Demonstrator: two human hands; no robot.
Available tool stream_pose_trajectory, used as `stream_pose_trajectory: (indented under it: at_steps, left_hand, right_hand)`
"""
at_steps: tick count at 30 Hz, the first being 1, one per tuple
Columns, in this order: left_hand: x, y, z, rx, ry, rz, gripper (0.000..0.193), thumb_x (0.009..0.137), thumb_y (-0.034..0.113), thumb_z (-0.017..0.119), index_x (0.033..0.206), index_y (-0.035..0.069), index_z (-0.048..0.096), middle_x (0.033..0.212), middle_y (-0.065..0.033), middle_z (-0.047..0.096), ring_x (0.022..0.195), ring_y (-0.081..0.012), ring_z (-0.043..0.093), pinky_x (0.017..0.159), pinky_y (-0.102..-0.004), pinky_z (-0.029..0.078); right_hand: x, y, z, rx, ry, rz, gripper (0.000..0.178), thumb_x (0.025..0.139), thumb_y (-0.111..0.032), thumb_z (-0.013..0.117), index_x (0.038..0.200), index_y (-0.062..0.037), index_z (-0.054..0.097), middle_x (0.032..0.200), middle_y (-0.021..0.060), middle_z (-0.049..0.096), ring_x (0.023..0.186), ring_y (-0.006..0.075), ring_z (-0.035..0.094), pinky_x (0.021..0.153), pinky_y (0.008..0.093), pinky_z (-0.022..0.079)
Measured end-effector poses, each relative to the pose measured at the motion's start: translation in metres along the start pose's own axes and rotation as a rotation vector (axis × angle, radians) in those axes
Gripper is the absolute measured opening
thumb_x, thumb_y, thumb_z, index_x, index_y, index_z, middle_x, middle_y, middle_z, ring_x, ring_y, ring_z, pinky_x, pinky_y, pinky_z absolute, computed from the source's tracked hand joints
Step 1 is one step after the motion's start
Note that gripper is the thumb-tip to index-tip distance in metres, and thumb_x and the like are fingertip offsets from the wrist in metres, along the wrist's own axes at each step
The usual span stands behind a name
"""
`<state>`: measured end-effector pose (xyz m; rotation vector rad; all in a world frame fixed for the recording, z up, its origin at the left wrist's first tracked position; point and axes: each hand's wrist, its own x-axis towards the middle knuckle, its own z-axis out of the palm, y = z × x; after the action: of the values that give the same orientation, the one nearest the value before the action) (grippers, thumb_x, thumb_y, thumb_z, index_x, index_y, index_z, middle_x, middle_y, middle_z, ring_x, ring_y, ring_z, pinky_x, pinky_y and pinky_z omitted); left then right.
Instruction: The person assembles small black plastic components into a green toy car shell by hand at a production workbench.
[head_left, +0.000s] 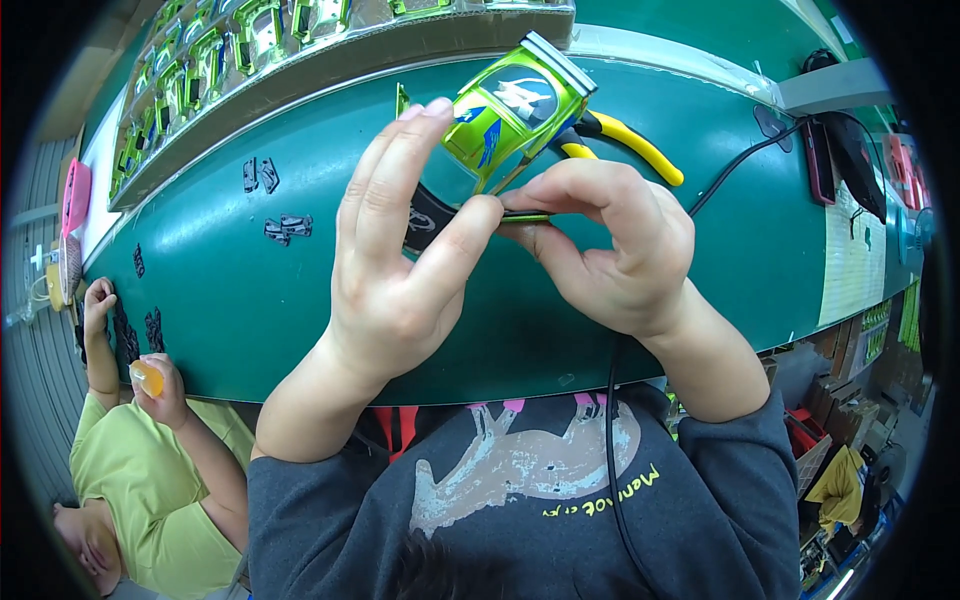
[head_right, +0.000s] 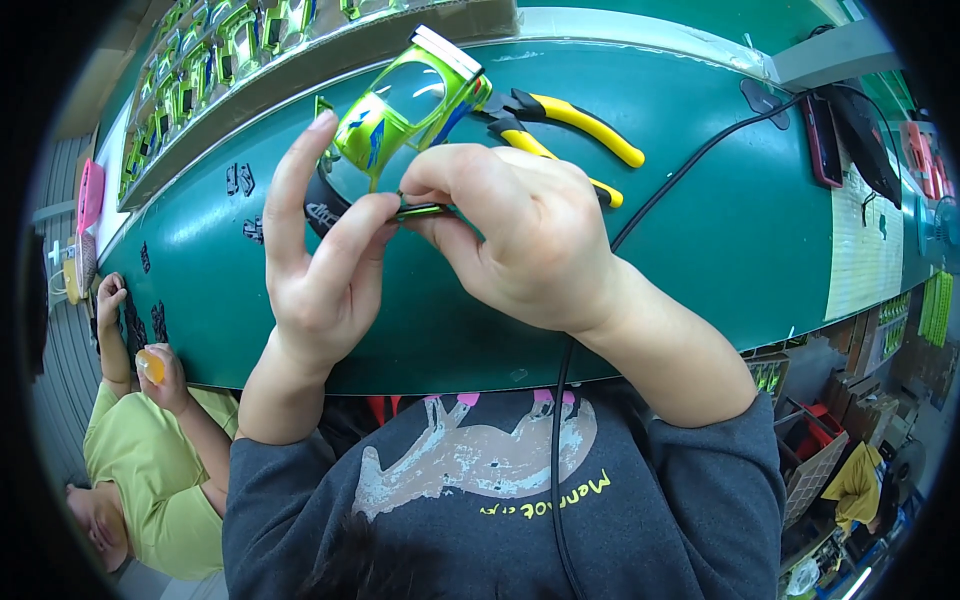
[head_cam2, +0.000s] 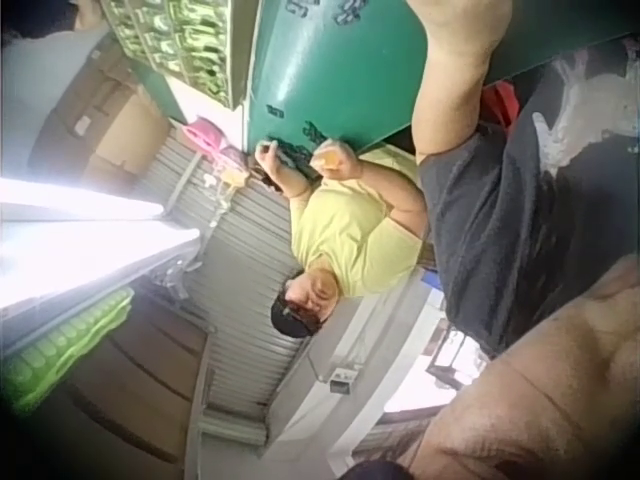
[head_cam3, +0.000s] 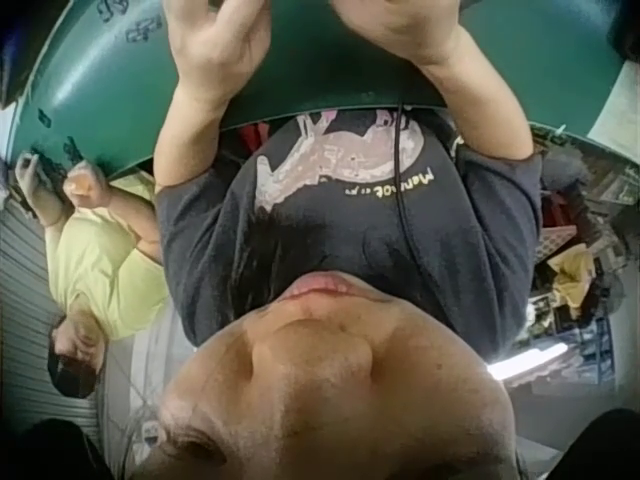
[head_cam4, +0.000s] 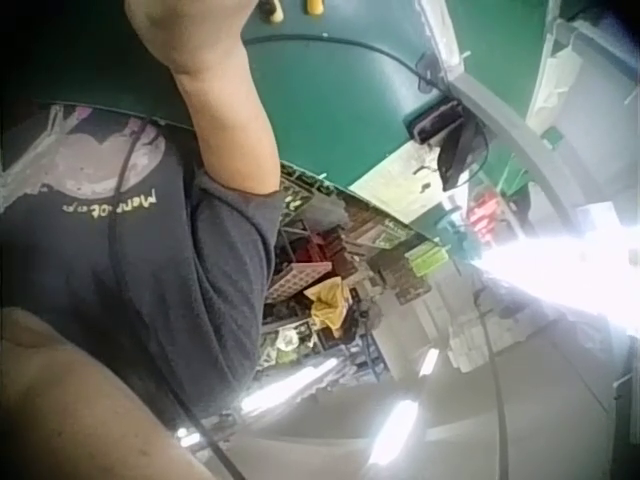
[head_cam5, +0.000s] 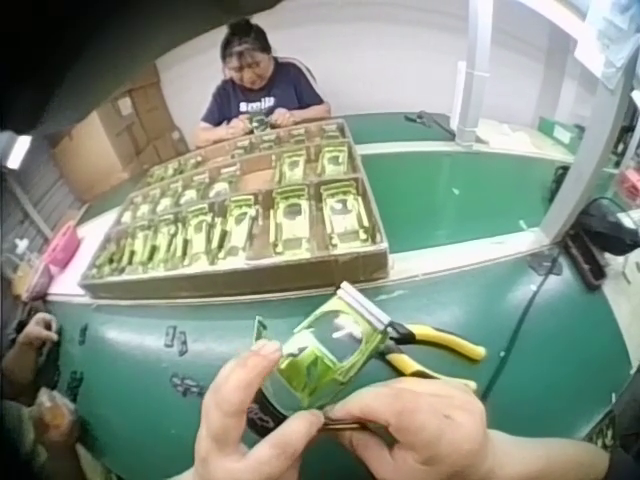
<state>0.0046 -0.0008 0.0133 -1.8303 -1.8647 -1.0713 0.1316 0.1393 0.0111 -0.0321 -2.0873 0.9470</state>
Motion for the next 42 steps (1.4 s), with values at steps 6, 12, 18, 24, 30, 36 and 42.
stream_pose_trajectory:
  at_steps: [6, 12, 18, 24, 30, 36, 42]
  left_hand:
    - [-0.004, -0.004, 0.001, 0.026, 0.091, 0.026, 0.018, 0.071, -0.002, 0.068, 0.089, -0.001, 0.066, 0.130, -0.0255, 0.053, 0.121, -0.0431, 0.052, 0.100, -0.0486, 0.047]
    - [-0.005, -0.003, 0.008, -0.023, 0.123, 0.006, 0.018, 0.070, -0.004, 0.066, 0.088, -0.002, 0.066, 0.128, -0.0247, 0.054, 0.119, -0.0434, 0.052, 0.099, -0.0487, 0.047]
    - [-0.006, -0.002, 0.003, -0.039, 0.051, 0.039, 0.021, 0.068, -0.004, 0.068, 0.089, -0.001, 0.066, 0.132, -0.0252, 0.051, 0.120, -0.0434, 0.052, 0.099, -0.0479, 0.046]
    - [0.003, -0.011, 0.001, 0.041, 0.150, -0.173, 0.060, 0.065, -0.002, 0.074, 0.122, 0.006, 0.056, 0.132, -0.0241, 0.052, 0.108, -0.0376, 0.059, 0.086, -0.0408, 0.051]
    - [-0.007, -0.005, 0.003, -0.092, 0.061, -0.353, 0.051, 0.069, -0.004, 0.070, 0.118, 0.002, 0.056, 0.086, -0.0140, 0.059, 0.070, -0.0271, 0.059, 0.061, -0.0350, 0.050]
    - [-0.006, 0.001, 0.005, -0.066, 0.053, -0.343, 0.050, 0.069, -0.004, 0.070, 0.117, 0.001, 0.055, 0.086, -0.0136, 0.058, 0.073, -0.0286, 0.060, 0.062, -0.0365, 0.050]
    - [-0.009, 0.004, 0.007, -0.038, -0.039, -0.320, 0.053, 0.071, -0.007, 0.066, 0.121, 0.001, 0.054, 0.099, -0.0175, 0.059, 0.078, -0.0298, 0.062, 0.066, -0.0362, 0.051]
  right_hand:
    - [0.007, 0.000, -0.009, 0.069, -0.163, 0.043, 0.024, 0.069, 0.008, 0.079, 0.089, 0.0010, 0.068, 0.088, 0.0112, 0.072, 0.078, 0.0217, 0.071, 0.069, 0.0299, 0.056]
    - [0.005, 0.003, -0.008, 0.003, -0.101, -0.003, 0.020, 0.066, -0.001, 0.080, 0.083, -0.0037, 0.069, 0.078, 0.0083, 0.070, 0.069, 0.0233, 0.069, 0.061, 0.0298, 0.053]
    - [-0.003, 0.003, -0.005, -0.023, -0.047, -0.111, 0.021, 0.065, 0.001, 0.079, 0.082, -0.0025, 0.067, 0.077, 0.0088, 0.069, 0.067, 0.0225, 0.068, 0.058, 0.0297, 0.053]
    - [0.001, 0.006, 0.001, 0.029, -0.047, -0.126, 0.022, 0.066, 0.002, 0.079, 0.084, -0.0025, 0.067, 0.079, 0.0091, 0.069, 0.068, 0.0236, 0.068, 0.058, 0.0300, 0.053]
    - [-0.004, -0.003, 0.006, 0.059, -0.136, 0.078, 0.024, 0.067, 0.001, 0.079, 0.086, -0.0035, 0.066, 0.083, 0.0092, 0.068, 0.076, 0.0260, 0.067, 0.067, 0.0335, 0.054]
    - [-0.005, -0.001, 0.010, 0.040, -0.131, 0.023, 0.024, 0.066, 0.003, 0.077, 0.085, -0.0036, 0.065, 0.082, 0.0093, 0.068, 0.075, 0.0266, 0.067, 0.065, 0.0332, 0.053]
    - [-0.007, -0.002, 0.005, 0.036, -0.127, -0.021, 0.017, 0.066, 0.003, 0.075, 0.077, -0.0035, 0.065, 0.077, 0.0081, 0.067, 0.069, 0.0247, 0.067, 0.062, 0.0323, 0.053]
